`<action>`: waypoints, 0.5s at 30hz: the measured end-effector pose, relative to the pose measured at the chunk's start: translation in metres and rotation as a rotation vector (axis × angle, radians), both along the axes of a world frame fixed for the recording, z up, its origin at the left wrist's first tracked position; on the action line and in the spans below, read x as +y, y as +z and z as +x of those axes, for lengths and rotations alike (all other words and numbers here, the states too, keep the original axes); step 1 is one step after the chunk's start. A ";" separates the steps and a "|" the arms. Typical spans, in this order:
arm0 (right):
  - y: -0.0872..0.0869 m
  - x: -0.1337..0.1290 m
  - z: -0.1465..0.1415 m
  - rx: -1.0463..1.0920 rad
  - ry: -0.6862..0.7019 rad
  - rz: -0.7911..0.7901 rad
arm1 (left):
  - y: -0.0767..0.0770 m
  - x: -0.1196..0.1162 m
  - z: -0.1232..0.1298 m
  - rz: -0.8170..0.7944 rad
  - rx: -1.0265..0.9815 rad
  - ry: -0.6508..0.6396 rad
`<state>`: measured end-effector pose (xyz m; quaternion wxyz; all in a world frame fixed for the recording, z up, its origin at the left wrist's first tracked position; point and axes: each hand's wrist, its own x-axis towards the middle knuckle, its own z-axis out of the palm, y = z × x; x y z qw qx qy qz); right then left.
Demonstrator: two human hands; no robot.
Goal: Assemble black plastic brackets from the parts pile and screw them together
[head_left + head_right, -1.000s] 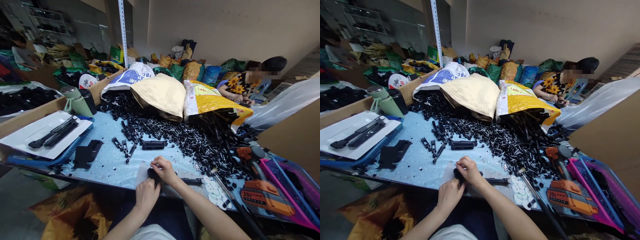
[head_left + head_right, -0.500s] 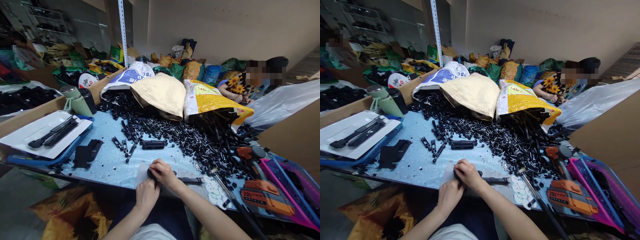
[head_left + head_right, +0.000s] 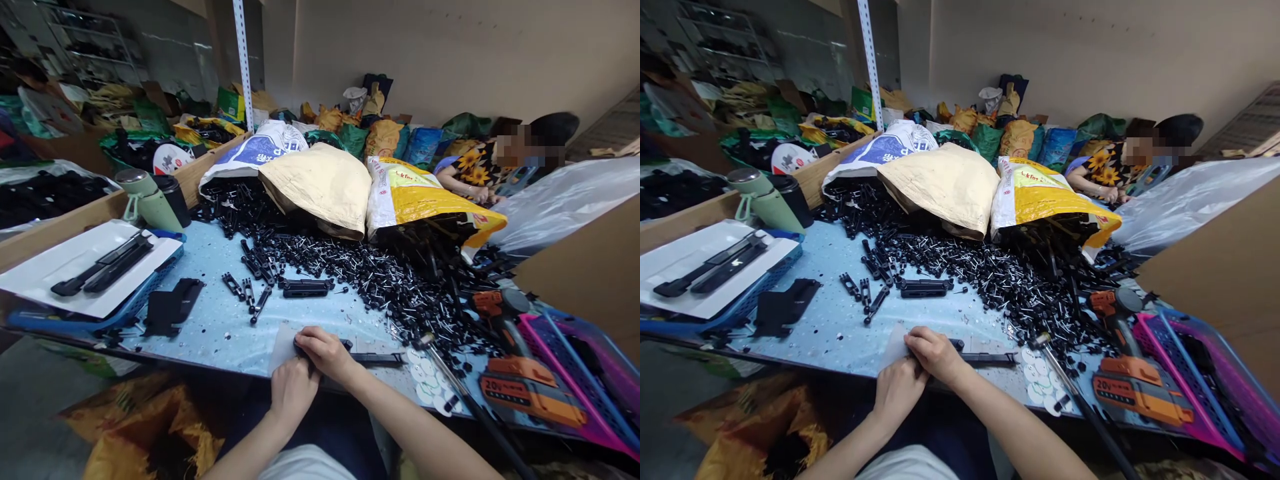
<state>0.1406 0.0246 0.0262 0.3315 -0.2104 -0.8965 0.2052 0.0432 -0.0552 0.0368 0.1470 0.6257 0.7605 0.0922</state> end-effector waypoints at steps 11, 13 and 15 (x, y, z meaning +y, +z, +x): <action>0.012 -0.007 0.011 -0.176 -0.070 -0.273 | -0.005 0.004 -0.001 0.068 0.003 0.016; 0.011 -0.008 0.011 -0.162 -0.075 -0.266 | -0.008 0.005 -0.003 0.089 0.012 -0.006; 0.012 -0.009 0.010 -0.169 -0.090 -0.261 | -0.010 0.006 -0.003 0.091 0.013 -0.011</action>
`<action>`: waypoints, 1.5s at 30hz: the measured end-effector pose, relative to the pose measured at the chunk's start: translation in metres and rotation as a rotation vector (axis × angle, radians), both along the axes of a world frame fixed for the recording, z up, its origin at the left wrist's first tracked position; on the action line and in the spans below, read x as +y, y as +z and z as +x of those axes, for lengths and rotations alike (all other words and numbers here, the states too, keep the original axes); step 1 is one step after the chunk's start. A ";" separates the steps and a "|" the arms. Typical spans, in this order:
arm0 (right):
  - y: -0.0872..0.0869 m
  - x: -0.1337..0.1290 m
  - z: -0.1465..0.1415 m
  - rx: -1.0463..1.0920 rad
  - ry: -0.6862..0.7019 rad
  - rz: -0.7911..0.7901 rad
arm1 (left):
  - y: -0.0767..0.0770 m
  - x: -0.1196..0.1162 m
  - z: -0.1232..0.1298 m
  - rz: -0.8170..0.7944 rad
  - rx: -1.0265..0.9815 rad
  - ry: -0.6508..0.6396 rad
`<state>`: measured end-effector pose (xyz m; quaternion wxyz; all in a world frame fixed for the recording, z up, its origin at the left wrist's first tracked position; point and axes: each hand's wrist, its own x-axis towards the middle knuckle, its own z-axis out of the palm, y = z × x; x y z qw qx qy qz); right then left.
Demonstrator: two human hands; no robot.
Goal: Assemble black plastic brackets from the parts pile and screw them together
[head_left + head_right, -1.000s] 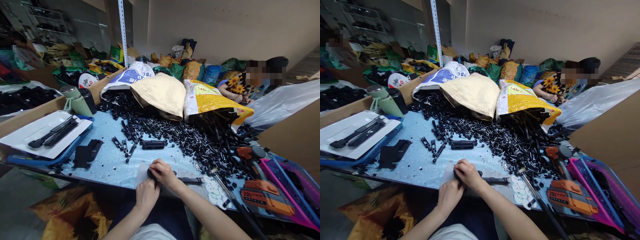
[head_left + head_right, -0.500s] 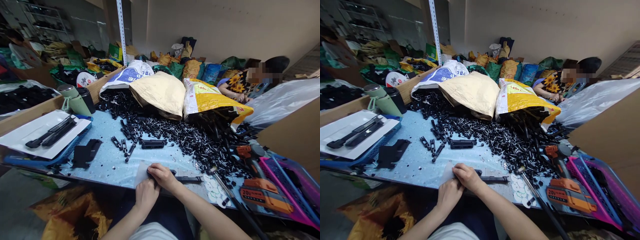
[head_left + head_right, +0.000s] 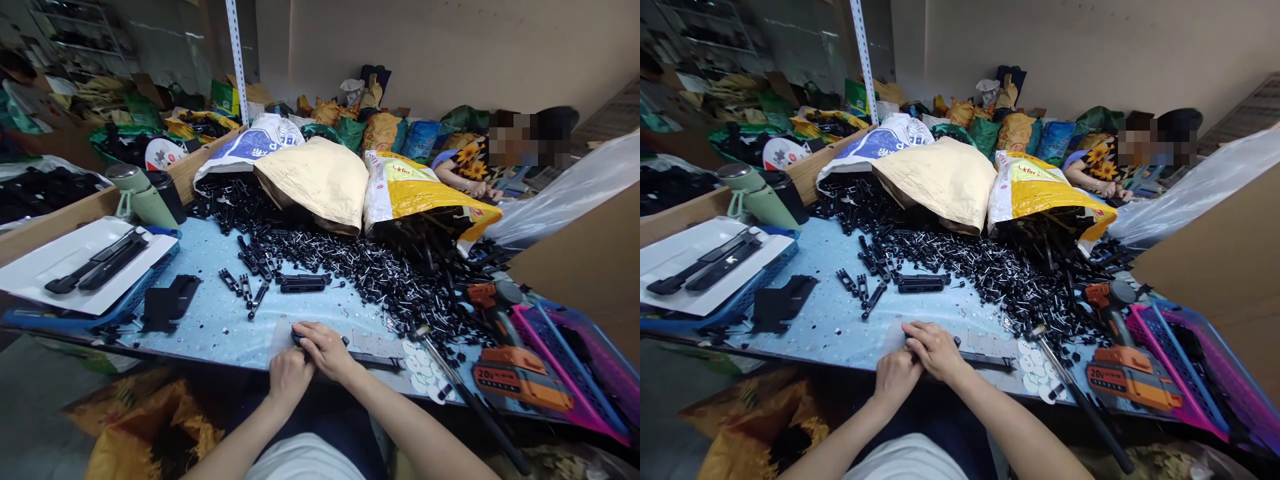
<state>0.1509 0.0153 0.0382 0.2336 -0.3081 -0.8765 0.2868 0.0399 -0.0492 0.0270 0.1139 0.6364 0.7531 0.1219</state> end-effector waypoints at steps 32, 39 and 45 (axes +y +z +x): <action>-0.005 -0.023 0.080 -0.223 -0.341 0.396 | 0.004 0.016 -0.023 0.505 0.183 -0.552; -0.009 -0.010 0.122 -0.359 -0.316 0.456 | 0.013 0.058 -0.014 0.373 0.161 -0.826; 0.053 -0.033 0.080 0.267 0.184 0.002 | 0.058 -0.002 -0.006 0.428 -0.624 -0.754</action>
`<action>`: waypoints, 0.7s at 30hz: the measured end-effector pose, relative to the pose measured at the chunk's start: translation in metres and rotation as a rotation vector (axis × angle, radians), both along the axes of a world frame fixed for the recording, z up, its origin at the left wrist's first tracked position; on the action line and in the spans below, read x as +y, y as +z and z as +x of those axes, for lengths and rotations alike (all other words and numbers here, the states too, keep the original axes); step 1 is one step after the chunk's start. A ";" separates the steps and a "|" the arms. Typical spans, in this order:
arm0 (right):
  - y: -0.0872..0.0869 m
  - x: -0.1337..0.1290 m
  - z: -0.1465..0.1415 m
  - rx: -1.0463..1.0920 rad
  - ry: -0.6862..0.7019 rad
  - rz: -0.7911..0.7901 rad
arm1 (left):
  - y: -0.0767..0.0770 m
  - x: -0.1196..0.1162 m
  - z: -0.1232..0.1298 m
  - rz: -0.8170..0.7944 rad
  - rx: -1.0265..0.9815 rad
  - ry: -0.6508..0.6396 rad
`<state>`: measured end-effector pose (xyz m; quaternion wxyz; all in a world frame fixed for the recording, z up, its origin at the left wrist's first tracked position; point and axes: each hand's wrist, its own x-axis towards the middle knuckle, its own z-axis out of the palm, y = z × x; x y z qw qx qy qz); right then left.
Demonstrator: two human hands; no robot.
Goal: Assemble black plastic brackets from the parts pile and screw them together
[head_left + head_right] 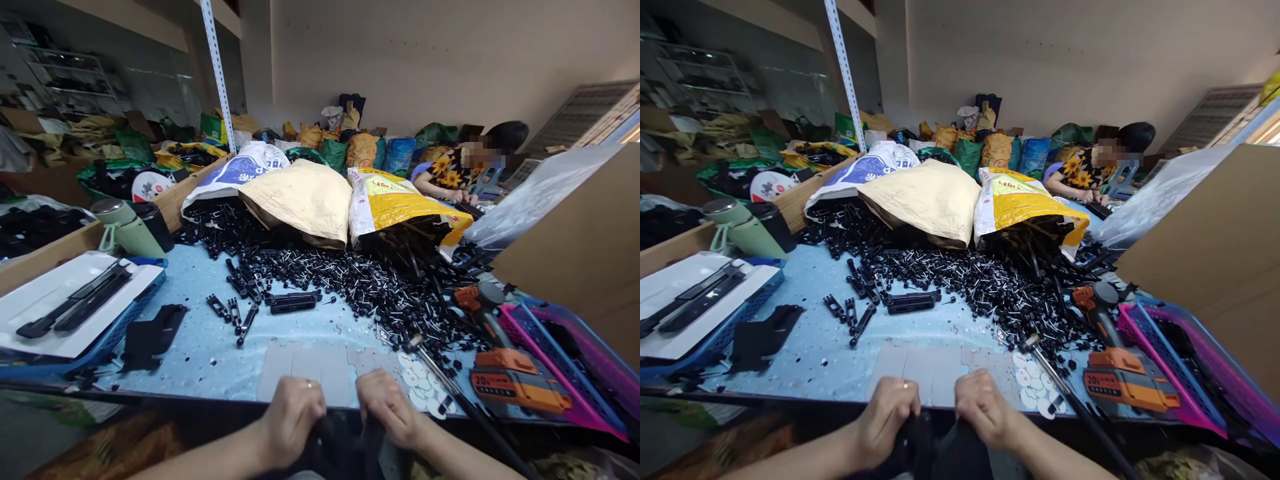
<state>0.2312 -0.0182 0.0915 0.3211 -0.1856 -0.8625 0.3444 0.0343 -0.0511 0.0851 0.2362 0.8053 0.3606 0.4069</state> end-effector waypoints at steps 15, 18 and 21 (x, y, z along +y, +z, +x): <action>-0.033 0.197 -0.080 -0.192 -0.587 0.106 | -0.055 0.062 -0.042 0.315 0.641 0.239; -0.014 0.268 -0.076 -0.266 -0.612 0.124 | -0.057 0.093 -0.043 0.271 0.715 0.305; 0.001 0.315 -0.084 -0.297 -0.676 0.163 | -0.051 0.119 -0.037 0.214 0.716 0.416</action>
